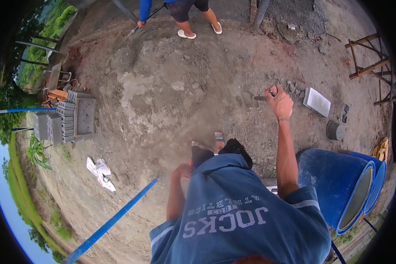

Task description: Shoveling and spreading wet concrete to level a ground surface at a construction site.

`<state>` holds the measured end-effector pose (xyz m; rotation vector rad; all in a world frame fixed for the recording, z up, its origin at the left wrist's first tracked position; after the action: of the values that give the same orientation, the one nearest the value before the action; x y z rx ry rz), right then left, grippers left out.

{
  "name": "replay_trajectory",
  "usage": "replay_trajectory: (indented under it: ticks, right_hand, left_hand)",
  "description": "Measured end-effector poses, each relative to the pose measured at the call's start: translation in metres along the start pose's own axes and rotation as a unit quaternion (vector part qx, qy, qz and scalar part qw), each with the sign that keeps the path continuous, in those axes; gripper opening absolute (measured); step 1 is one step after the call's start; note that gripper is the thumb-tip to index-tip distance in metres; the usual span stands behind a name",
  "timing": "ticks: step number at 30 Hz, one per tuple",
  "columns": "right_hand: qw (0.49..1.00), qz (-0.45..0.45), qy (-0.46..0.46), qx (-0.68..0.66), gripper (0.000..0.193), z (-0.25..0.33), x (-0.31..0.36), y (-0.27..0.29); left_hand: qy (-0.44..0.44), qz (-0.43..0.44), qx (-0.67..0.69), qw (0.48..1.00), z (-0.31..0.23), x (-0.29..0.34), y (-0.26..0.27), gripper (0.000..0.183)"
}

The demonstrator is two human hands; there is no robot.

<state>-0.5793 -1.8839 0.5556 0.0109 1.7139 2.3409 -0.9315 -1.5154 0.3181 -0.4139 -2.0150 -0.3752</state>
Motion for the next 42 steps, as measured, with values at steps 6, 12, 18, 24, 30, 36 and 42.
replay_trajectory:
  ticks: [6, 12, 18, 24, 30, 36, 42]
  right_hand:
    - [0.999, -0.036, 0.012, -0.002, 0.031, 0.015, 0.0, -0.004]
    - [0.998, -0.058, 0.03, -0.005, 0.032, 0.021, -0.007, -0.004]
    - [0.997, -0.065, 0.041, 0.026, 0.029, 0.025, -0.016, -0.006]
    - [0.995, -0.08, 0.05, 0.043, 0.029, 0.021, -0.027, -0.004]
    - [0.996, -0.071, 0.037, 0.046, 0.029, 0.023, -0.03, -0.001]
    - [0.995, -0.082, 0.049, 0.041, 0.029, 0.028, -0.031, -0.001]
    - [0.995, -0.082, 0.038, 0.04, 0.029, 0.016, -0.029, -0.002]
  left_hand:
    - [0.102, -0.008, 0.078, 0.992, 0.01, 0.014, 0.003, 0.035]
    - [0.129, -0.056, 0.041, 0.989, 0.004, 0.005, 0.003, 0.036]
    - [-0.064, -0.057, -0.088, 0.992, 0.022, -0.012, 0.001, 0.034]
    - [0.02, -0.059, -0.035, 0.997, 0.02, -0.013, -0.005, 0.032]
    - [-0.117, -0.045, -0.172, 0.977, 0.013, -0.016, -0.003, 0.028]
    - [-0.257, -0.082, -0.278, 0.922, 0.044, -0.035, -0.005, 0.021]
    - [0.001, -0.064, -0.032, 0.997, 0.037, -0.031, -0.004, 0.027]
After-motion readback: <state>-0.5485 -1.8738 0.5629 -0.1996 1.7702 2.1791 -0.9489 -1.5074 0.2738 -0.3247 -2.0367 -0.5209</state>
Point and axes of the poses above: each hand's wrist, its own x-axis away from the middle knuckle, its own y-axis out of the back of the hand, z = x × y, the point moved 5 cm from there along -x, towards the middle knuckle, and after that the axes turned 9 degrees about -z, right-handed, at the moved point
